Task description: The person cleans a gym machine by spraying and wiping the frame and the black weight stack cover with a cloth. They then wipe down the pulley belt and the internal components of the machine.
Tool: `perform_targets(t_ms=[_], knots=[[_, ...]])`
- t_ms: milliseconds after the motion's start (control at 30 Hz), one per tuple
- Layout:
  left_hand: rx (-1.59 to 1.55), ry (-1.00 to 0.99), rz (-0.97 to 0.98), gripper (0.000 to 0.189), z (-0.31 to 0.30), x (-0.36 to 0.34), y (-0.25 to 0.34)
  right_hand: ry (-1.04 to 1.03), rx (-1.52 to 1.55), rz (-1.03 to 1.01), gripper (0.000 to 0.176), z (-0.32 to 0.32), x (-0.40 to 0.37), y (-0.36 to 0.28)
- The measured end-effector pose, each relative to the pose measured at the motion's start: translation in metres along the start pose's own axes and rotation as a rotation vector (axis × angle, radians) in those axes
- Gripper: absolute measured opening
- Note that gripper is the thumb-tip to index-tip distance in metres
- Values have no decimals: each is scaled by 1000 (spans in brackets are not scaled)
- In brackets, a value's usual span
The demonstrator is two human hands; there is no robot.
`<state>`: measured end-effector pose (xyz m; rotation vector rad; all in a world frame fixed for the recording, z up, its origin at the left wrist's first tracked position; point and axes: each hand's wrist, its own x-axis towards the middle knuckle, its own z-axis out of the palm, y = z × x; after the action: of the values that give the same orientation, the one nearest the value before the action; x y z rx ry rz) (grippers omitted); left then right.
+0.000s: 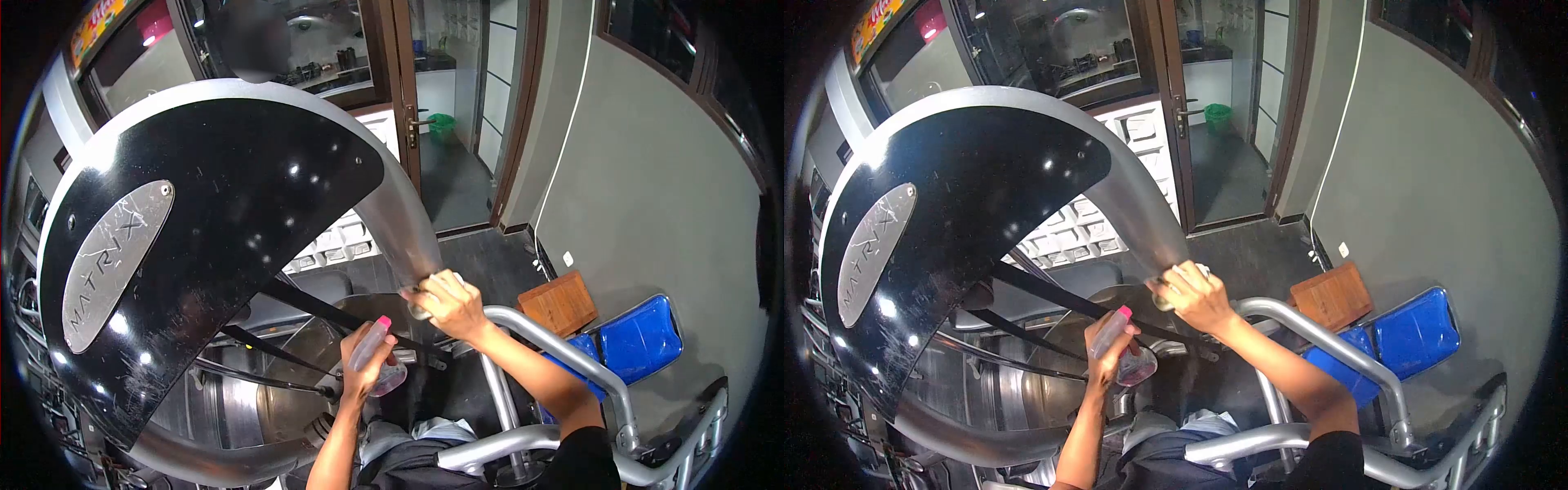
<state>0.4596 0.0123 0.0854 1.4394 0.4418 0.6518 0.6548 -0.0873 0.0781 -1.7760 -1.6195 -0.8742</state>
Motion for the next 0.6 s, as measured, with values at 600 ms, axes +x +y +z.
perform_targets(t_ms=[600], knots=[[170,-124,-69,21,7,0,16,28,122,32,30,0,-30,27]])
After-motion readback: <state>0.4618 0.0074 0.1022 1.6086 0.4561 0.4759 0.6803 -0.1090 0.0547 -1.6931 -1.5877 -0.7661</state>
